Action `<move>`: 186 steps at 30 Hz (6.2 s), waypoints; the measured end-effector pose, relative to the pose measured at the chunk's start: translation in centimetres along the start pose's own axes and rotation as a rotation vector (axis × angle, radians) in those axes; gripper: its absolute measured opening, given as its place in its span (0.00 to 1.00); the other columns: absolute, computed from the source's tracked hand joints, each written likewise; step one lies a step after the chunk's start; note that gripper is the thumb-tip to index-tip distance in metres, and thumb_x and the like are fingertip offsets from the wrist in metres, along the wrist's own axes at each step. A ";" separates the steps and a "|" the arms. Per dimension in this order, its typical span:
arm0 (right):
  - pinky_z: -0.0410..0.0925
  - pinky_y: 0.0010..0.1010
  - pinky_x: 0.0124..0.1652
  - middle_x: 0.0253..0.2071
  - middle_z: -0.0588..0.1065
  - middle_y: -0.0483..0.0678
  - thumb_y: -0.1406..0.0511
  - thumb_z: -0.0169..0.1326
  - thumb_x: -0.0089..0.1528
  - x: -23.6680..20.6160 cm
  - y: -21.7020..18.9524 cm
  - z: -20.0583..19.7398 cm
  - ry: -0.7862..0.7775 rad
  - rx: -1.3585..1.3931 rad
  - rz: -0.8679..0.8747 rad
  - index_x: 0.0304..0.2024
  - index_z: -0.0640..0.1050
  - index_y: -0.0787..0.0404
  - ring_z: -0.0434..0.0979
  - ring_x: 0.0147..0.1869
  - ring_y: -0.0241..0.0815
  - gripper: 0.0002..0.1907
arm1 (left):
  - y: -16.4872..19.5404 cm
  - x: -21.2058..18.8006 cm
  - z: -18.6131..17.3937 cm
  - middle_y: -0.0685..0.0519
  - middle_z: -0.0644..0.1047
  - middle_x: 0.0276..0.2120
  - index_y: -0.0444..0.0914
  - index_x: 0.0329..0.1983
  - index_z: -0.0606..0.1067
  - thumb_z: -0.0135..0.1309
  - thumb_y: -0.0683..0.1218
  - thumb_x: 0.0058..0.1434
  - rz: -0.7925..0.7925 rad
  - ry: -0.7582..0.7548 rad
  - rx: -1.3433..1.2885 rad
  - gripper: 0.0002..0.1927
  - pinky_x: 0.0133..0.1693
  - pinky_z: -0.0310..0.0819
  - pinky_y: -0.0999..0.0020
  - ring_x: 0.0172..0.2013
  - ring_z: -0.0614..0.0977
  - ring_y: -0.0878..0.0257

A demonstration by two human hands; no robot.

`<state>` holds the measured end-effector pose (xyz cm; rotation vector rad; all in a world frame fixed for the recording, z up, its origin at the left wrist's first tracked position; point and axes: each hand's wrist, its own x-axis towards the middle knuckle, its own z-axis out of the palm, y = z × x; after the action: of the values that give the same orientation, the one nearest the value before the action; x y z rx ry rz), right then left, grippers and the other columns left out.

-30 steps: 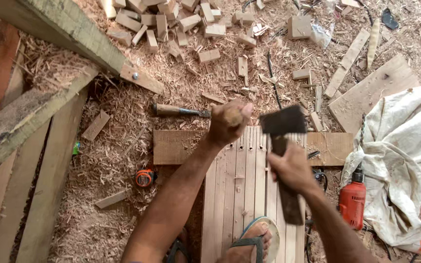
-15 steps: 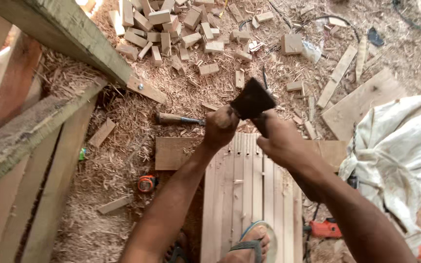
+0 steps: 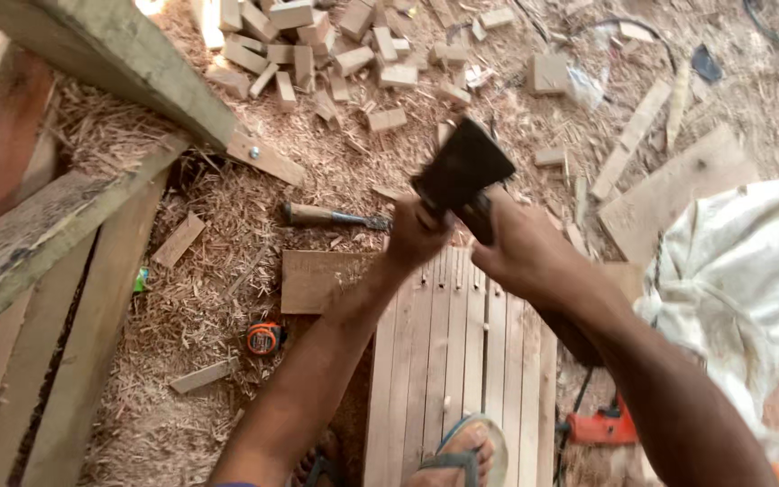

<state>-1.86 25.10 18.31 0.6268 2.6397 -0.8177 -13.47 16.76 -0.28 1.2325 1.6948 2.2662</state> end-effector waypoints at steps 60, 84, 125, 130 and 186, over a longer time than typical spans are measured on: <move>0.72 0.31 0.22 0.33 0.74 0.54 0.70 0.54 0.63 9.4 -6.8 -6.8 -0.027 0.119 0.092 0.57 0.69 0.70 0.73 0.24 0.42 0.20 | -6.3 5.8 -0.1 0.57 0.71 0.13 0.41 0.22 0.72 0.49 0.47 0.64 -0.364 0.136 0.322 0.14 0.07 0.61 0.76 0.10 0.69 0.72; 0.69 0.31 0.18 0.15 0.73 0.46 0.70 0.55 0.55 5.8 8.1 3.5 -0.055 0.540 0.133 0.29 0.72 0.66 0.73 0.15 0.37 0.05 | -10.5 5.0 -1.1 0.54 0.69 0.15 0.38 0.23 0.71 0.48 0.42 0.67 -0.949 0.215 0.186 0.15 0.10 0.58 0.72 0.12 0.67 0.68; 0.65 0.34 0.16 0.12 0.71 0.50 0.71 0.53 0.54 -4.6 14.2 14.8 -0.072 0.723 0.401 0.16 0.71 0.67 0.71 0.13 0.41 0.12 | 10.1 2.6 -4.7 0.55 0.71 0.22 0.36 0.27 0.71 0.53 0.37 0.75 -0.014 0.355 0.007 0.16 0.20 0.65 0.76 0.19 0.74 0.68; 0.65 0.35 0.16 0.15 0.70 0.48 0.73 0.54 0.56 -4.9 14.2 15.2 -0.051 0.891 0.445 0.21 0.70 0.66 0.70 0.13 0.40 0.09 | 6.9 -0.6 -2.7 0.58 0.70 0.19 0.40 0.25 0.71 0.53 0.37 0.68 -0.032 0.338 -0.105 0.14 0.17 0.67 0.77 0.18 0.73 0.70; 0.65 0.31 0.16 0.15 0.71 0.48 0.73 0.54 0.56 -5.2 14.4 14.9 -0.070 0.852 0.427 0.22 0.70 0.67 0.69 0.14 0.38 0.08 | 7.7 -11.1 -2.4 0.41 0.78 0.55 0.37 0.48 0.70 0.52 0.50 0.76 -0.014 -0.003 0.300 0.11 0.39 0.87 0.67 0.43 0.87 0.64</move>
<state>11.96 25.34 2.09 1.2633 1.8838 -1.7557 -4.36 6.51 -0.20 1.2660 2.0936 2.0543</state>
